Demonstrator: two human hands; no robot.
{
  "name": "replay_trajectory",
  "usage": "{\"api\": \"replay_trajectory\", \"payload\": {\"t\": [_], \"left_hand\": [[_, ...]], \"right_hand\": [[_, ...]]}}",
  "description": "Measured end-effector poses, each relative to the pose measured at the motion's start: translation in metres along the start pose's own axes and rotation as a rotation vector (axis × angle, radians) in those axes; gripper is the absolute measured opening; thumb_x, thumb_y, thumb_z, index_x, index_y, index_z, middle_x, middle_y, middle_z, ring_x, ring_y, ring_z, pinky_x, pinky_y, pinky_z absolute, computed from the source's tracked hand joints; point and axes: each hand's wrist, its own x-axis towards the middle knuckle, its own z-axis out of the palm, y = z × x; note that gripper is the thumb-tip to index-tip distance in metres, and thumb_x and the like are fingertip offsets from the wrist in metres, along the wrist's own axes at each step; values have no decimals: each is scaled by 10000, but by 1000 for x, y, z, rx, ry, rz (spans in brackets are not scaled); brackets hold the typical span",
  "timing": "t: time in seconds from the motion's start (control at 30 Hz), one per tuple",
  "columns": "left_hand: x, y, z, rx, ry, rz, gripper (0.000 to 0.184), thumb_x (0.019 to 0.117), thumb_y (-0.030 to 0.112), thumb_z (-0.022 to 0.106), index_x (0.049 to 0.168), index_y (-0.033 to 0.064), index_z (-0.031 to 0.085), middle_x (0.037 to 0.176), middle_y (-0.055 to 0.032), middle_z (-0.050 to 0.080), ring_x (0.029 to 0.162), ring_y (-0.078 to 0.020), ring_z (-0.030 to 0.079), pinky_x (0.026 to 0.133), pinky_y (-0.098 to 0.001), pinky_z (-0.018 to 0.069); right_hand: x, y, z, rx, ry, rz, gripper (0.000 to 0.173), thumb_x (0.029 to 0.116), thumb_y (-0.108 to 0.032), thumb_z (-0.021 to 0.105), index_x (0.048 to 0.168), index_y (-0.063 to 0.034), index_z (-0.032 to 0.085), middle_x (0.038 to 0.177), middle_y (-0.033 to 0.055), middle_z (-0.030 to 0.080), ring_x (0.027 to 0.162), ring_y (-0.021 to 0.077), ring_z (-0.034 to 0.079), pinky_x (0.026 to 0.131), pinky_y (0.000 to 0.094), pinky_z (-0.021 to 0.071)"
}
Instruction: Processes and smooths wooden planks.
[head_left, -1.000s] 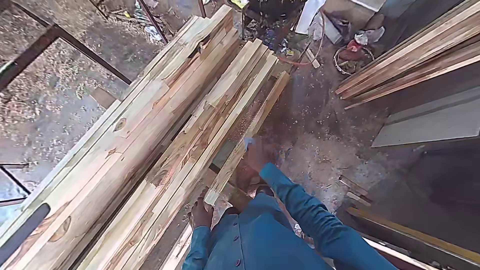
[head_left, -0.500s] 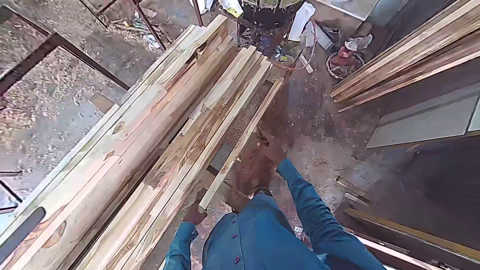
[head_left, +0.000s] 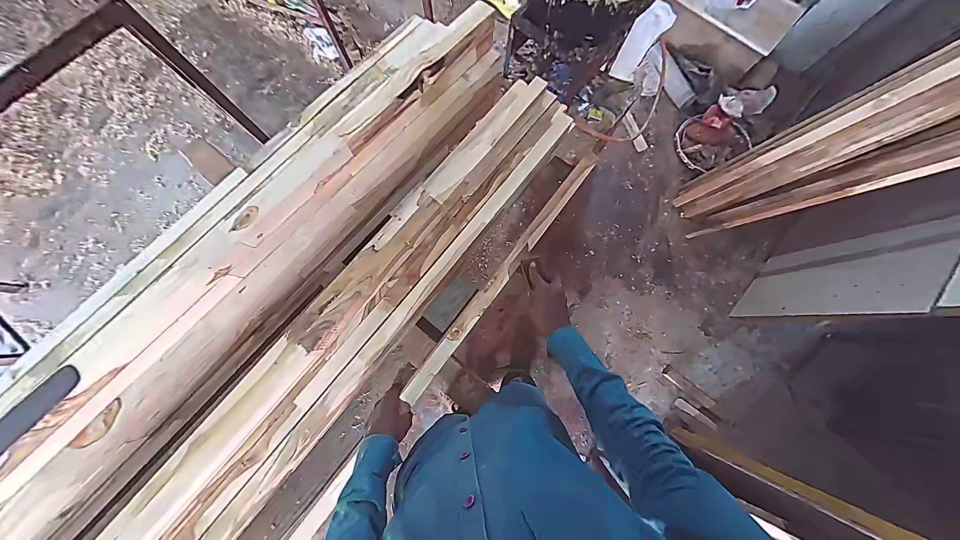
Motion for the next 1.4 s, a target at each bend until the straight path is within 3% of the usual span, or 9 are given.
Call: {"api": "replay_trajectory", "payload": {"t": [0.2, 0.37, 0.5, 0.63, 0.87, 1.0, 1.13, 1.27, 1.4], "left_hand": [[-8, 7, 11, 85, 60, -84, 693, 899, 107, 671, 1546, 171, 428, 1412, -183, 614, 1294, -397, 598, 1035, -681, 461], [-5, 4, 5, 66, 42, -67, 719, 863, 80, 691, 1535, 190, 460, 1394, -171, 635, 1270, -396, 619, 1022, -669, 483], [2, -2, 3, 21, -11, 37, 728, 851, 49, 706, 1532, 70, 448, 1429, -226, 588, 1321, -396, 580, 1104, -605, 455], [12, -10, -3, 10, -52, 46, 722, 845, 91, 738, 1513, 45, 468, 1450, -237, 566, 1345, -410, 552, 1125, -601, 433], [18, -11, -14, -24, -138, 129, 709, 845, 100, 758, 1491, 9, 481, 1448, -245, 565, 1357, -396, 546, 1136, -586, 425], [17, -14, -12, -32, -97, 142, 729, 852, 110, 747, 1515, 27, 455, 1483, -236, 537, 1375, -396, 529, 1138, -593, 420], [1, -2, 0, -34, 15, 112, 850, 822, 11, 701, 1593, 129, 364, 1494, -181, 552, 1344, -370, 573, 1107, -593, 464], [-11, 4, 11, 63, 66, 5, 823, 857, 57, 653, 1599, 225, 340, 1417, -183, 606, 1278, -415, 601, 1018, -672, 474], [-8, 1, 6, 62, 53, 14, 858, 852, 52, 648, 1613, 276, 319, 1413, -160, 621, 1265, -397, 619, 1004, -657, 499]], "right_hand": [[48, -26, -44, -64, -35, 17, 455, 997, -139, 588, 1445, -63, 570, 1420, 321, 516, 1226, 469, 596, 1000, 597, 513], [-2, -49, -14, -222, -238, -32, 534, 901, -242, 726, 1354, 4, 585, 1405, 332, 516, 1224, 491, 586, 954, 637, 520], [-54, -60, -10, -252, -409, -99, 488, 915, -226, 731, 1322, 10, 607, 1428, 329, 486, 1256, 493, 549, 977, 624, 504], [-71, -37, 6, 5, -266, -274, 506, 984, -202, 605, 1474, -84, 555, 1235, 236, 679, 1118, 400, 664, 961, 571, 527], [-88, -25, 89, -120, -163, -297, 770, 1005, -156, 585, 1650, -361, 219, 1530, 281, 424, 1081, 428, 676, 848, 565, 588], [-125, -30, 89, -302, -152, -307, 722, 956, -53, 595, 1617, -220, 356, 1503, 362, 401, 1135, 461, 651, 889, 514, 589], [-106, -52, 45, -137, -86, -95, 671, 994, -298, 645, 1595, -141, 391, 1461, 343, 463, 1234, 476, 586, 992, 556, 536], [-96, -84, 11, -39, -168, 15, 500, 960, -112, 667, 1434, -15, 540, 1341, 334, 570, 1171, 504, 616, 929, 655, 526], [-120, -99, 50, -190, -294, 45, 543, 987, -295, 639, 1439, -17, 521, 1411, 323, 511, 1198, 460, 614, 962, 595, 533]]}}
